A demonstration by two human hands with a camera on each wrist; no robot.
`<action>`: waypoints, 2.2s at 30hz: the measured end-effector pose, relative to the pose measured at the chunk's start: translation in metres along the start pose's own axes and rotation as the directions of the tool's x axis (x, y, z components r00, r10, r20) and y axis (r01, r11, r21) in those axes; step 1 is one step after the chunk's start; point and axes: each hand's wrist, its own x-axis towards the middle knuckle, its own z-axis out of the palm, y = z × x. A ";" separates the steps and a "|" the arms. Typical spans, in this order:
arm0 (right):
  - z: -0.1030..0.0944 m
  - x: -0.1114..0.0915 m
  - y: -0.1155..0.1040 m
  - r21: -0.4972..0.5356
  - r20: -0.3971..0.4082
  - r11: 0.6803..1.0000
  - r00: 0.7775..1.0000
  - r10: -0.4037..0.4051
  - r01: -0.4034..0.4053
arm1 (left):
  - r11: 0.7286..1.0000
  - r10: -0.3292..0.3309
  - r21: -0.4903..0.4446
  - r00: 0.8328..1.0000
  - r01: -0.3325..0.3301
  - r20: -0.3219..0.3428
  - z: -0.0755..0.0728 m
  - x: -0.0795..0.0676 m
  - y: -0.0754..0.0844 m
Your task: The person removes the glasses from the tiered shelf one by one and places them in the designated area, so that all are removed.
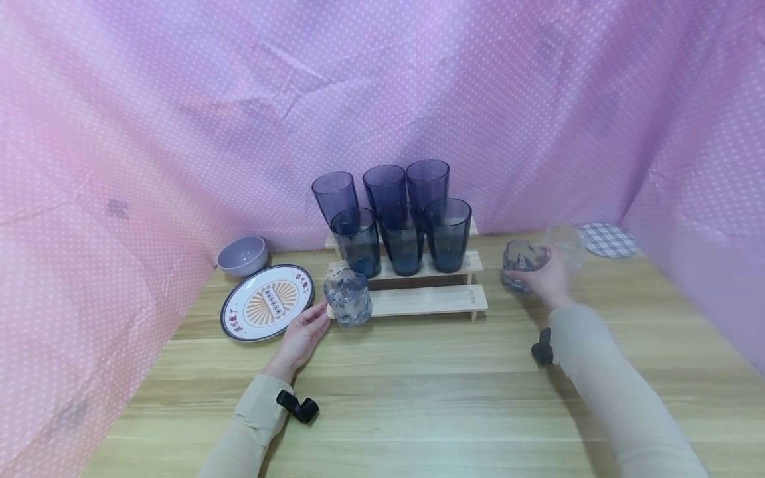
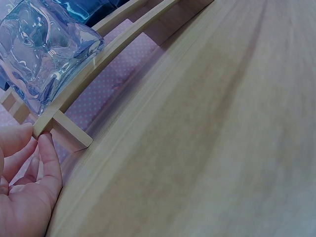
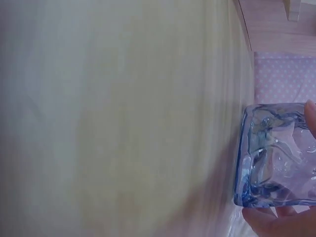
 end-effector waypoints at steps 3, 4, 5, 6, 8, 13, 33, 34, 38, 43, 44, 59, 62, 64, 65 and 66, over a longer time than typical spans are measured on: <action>-0.002 -0.002 0.000 -0.008 0.027 1.000 1.000 -0.009 0.010 | 1.000 -0.007 0.007 1.000 0.007 0.004 0.000 -0.001 0.001; -0.003 -0.002 0.000 -0.006 0.035 1.000 0.999 -0.010 0.011 | 1.000 -0.011 0.009 1.000 0.011 0.004 0.000 -0.001 0.001; -0.004 -0.003 0.001 -0.007 0.041 1.000 0.999 -0.011 0.012 | 1.000 -0.011 0.012 1.000 0.011 0.008 0.000 -0.001 0.001; -0.004 -0.004 0.001 -0.006 0.044 1.000 0.999 -0.013 0.013 | 1.000 -0.014 0.013 1.000 0.014 0.007 0.000 -0.001 0.001; -0.005 -0.005 0.001 -0.015 0.044 1.000 0.999 -0.016 0.017 | 1.000 -0.015 0.014 1.000 0.015 0.008 0.000 -0.001 0.001; -0.006 -0.004 0.001 -0.080 0.011 0.996 0.999 -0.037 0.038 | 1.000 -0.005 0.007 1.000 0.005 0.006 0.000 -0.001 0.001; 0.000 0.000 -0.011 -0.283 -0.120 0.958 0.990 -0.069 0.033 | 1.000 -0.002 0.002 1.000 0.002 0.005 0.001 -0.002 0.001; 0.001 0.001 -0.011 -0.279 -0.124 0.960 0.990 -0.069 0.032 | 1.000 -0.002 0.000 1.000 0.002 0.005 0.001 -0.002 0.002; 0.002 0.003 -0.011 -0.277 -0.128 0.960 0.989 -0.072 0.034 | 1.000 0.000 0.001 1.000 0.000 0.006 0.002 -0.002 0.002; 0.003 0.007 -0.010 -0.304 -0.122 0.953 0.991 -0.052 0.013 | 1.000 0.002 0.003 1.000 -0.002 0.012 0.001 -0.002 0.002; 0.003 0.008 -0.010 -0.312 -0.121 0.950 0.991 -0.048 0.008 | 1.000 0.002 0.002 1.000 -0.002 0.012 0.001 -0.002 0.002; 0.001 0.009 -0.012 -0.259 -0.088 0.966 0.995 -0.037 0.013 | 1.000 0.006 0.005 1.000 -0.006 0.010 0.001 -0.001 0.002; -0.001 0.007 -0.012 -0.237 -0.078 0.971 0.996 -0.052 0.032 | 1.000 0.009 0.008 1.000 -0.009 0.012 0.001 -0.001 0.002; -0.002 0.006 -0.012 -0.230 -0.073 0.973 0.996 -0.057 0.038 | 1.000 0.008 0.010 1.000 -0.008 0.013 0.001 -0.001 0.002; -0.002 0.005 -0.012 -0.229 -0.072 0.973 0.996 -0.059 0.041 | 1.000 0.008 0.009 1.000 -0.008 0.014 0.001 -0.002 0.002; -0.002 0.004 -0.012 -0.226 -0.069 0.973 0.996 -0.058 0.041 | 1.000 0.008 0.008 1.000 -0.008 0.016 0.001 -0.002 0.002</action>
